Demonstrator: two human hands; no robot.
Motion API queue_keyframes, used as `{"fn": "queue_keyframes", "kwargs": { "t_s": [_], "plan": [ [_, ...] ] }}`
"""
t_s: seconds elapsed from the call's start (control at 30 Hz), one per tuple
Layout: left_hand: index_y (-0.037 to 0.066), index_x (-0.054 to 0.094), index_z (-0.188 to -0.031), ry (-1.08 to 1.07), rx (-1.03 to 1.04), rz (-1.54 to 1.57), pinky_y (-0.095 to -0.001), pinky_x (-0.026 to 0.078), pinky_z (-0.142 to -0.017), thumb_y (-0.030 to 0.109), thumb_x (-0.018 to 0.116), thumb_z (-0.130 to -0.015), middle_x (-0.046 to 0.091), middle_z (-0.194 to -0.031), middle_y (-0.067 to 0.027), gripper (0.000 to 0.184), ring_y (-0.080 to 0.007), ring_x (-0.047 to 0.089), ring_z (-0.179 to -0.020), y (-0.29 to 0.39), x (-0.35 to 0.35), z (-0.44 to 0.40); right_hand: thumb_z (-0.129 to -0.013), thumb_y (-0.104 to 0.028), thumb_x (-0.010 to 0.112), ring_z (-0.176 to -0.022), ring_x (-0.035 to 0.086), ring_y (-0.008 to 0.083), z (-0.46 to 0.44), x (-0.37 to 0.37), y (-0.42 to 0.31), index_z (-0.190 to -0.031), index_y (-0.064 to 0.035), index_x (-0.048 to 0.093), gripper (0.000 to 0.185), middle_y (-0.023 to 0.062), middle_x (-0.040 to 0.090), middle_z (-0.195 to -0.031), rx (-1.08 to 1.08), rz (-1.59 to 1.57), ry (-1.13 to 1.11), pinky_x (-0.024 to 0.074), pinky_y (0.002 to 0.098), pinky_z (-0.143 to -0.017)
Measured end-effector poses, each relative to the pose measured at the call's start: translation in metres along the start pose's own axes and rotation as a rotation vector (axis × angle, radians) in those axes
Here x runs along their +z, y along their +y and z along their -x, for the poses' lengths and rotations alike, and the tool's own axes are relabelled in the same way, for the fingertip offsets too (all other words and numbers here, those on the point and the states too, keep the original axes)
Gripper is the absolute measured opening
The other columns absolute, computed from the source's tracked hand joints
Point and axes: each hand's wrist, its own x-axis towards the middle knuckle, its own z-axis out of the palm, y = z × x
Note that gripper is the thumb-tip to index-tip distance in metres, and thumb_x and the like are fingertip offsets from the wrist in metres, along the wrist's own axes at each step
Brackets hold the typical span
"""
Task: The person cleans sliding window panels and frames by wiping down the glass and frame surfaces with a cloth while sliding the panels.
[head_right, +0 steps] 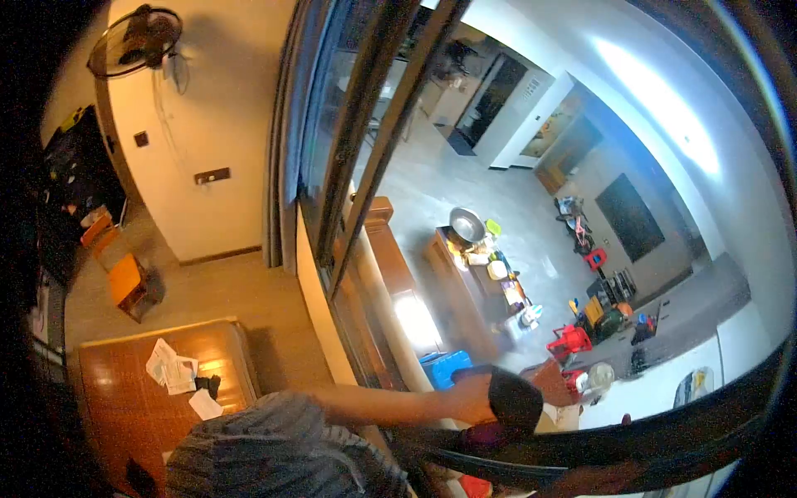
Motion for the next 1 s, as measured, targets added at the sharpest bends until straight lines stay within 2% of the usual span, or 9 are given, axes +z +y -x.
{"fn": "queue_keyframes", "kwargs": {
  "t_s": [0.1, 0.27, 0.33, 0.47, 0.53, 0.57, 0.73, 0.83, 1.0],
  "plan": [
    [0.016, 0.070, -0.112, 0.059, -0.226, 0.027, -0.0553, 0.048, -0.093, 0.029, 0.059, -0.087, 0.069, -0.116, -0.0135, 0.030, -0.0354, 0.065, -0.102, -0.011, -0.047, -0.062, -0.110, -0.044, 0.022, -0.106, 0.066, 0.0336, -0.015, -0.022, 0.029, -0.131, 0.0046, 0.057, 0.064, 0.0219, 0.071, -0.113, -0.293, 0.309, -0.045, 0.0511, 0.0478, -0.098],
    [0.003, 0.061, -0.131, 0.410, 0.338, -0.408, -0.0584, 0.025, -0.122, 0.038, 0.087, -0.058, 0.054, -0.138, -0.0221, 0.085, -0.0415, 0.045, -0.137, -0.004, -0.232, -0.254, -0.111, -0.044, 0.033, -0.098, 0.068, 0.0292, 0.019, 0.010, 0.036, -0.138, 0.0065, 0.048, 0.059, 0.0235, 0.072, -0.110, -0.078, 0.074, 0.114, 0.0546, 0.0377, -0.089],
    [0.004, 0.063, -0.128, 0.345, 0.403, -0.374, -0.0591, 0.021, -0.123, 0.041, 0.089, -0.049, 0.052, -0.139, -0.0221, 0.091, -0.0421, 0.044, -0.137, -0.002, -0.250, -0.296, -0.111, -0.044, 0.037, -0.099, 0.068, 0.0288, 0.025, 0.016, 0.038, -0.142, 0.0068, 0.044, 0.060, 0.0246, 0.071, -0.113, -0.015, 0.050, 0.133, 0.0555, 0.0357, -0.088],
    [0.007, 0.071, -0.115, 0.530, 0.588, -0.347, -0.0559, 0.026, -0.121, 0.039, 0.082, -0.062, 0.063, -0.123, -0.0161, 0.063, -0.0386, 0.052, -0.126, 0.011, -0.264, -0.341, -0.111, -0.044, 0.038, -0.113, 0.064, 0.0324, 0.031, 0.025, 0.030, -0.148, 0.0071, 0.039, 0.063, 0.0287, 0.062, -0.129, 0.048, -0.037, 0.148, 0.0525, 0.0390, -0.096],
    [0.006, 0.063, -0.128, 0.479, 0.516, -0.394, -0.0567, 0.031, -0.119, 0.041, 0.079, -0.072, 0.060, -0.131, -0.0211, 0.068, -0.0444, 0.047, -0.135, 0.031, -0.244, -0.355, -0.111, -0.044, 0.038, -0.125, 0.059, 0.0348, 0.028, 0.016, 0.036, -0.152, 0.0066, 0.036, 0.066, 0.0308, 0.055, -0.141, 0.093, -0.014, 0.208, 0.0496, 0.0418, -0.102],
    [0.007, 0.063, -0.126, 0.456, 0.512, -0.447, -0.0565, 0.031, -0.119, 0.041, 0.077, -0.074, 0.060, -0.130, -0.0209, 0.063, -0.0439, 0.047, -0.134, 0.031, -0.231, -0.353, -0.109, -0.044, 0.042, -0.130, 0.051, 0.0346, 0.026, 0.011, 0.047, -0.153, 0.0033, 0.040, 0.065, 0.0224, 0.046, -0.152, 0.172, -0.090, 0.188, 0.0409, 0.0454, -0.111],
    [0.013, 0.076, -0.095, 0.169, 0.601, -0.315, -0.0555, 0.028, -0.119, 0.031, 0.059, -0.087, 0.069, -0.102, -0.0131, 0.026, -0.0331, 0.057, -0.118, 0.032, -0.161, -0.259, -0.108, -0.047, 0.045, -0.133, 0.049, 0.0362, 0.033, -0.004, 0.082, -0.154, 0.0041, 0.038, 0.069, 0.0228, 0.046, -0.153, -0.018, 0.190, 0.180, 0.0369, 0.0488, -0.114],
    [0.018, 0.068, -0.075, -0.156, 0.668, -0.209, -0.0413, 0.043, -0.086, 0.026, 0.057, -0.089, 0.064, -0.076, -0.0018, 0.019, -0.0224, 0.059, -0.083, 0.024, -0.110, -0.171, -0.108, -0.047, 0.044, -0.133, 0.050, 0.0352, 0.027, 0.012, 0.072, -0.154, 0.0044, 0.037, 0.069, 0.0241, 0.049, -0.149, 0.051, -0.063, 0.227, 0.0381, 0.0486, -0.113],
    [0.016, 0.070, -0.091, -0.630, 0.366, 0.126, -0.0431, 0.052, -0.073, 0.025, 0.058, -0.090, 0.068, -0.082, -0.0122, 0.014, -0.0284, 0.067, -0.074, -0.010, -0.031, -0.006, -0.109, -0.043, 0.042, -0.125, 0.056, 0.0337, 0.025, 0.008, 0.043, -0.154, 0.0049, 0.036, 0.066, 0.0253, 0.054, -0.143, 0.229, -0.302, 0.090, 0.0453, 0.0451, -0.107]
  ]
}}
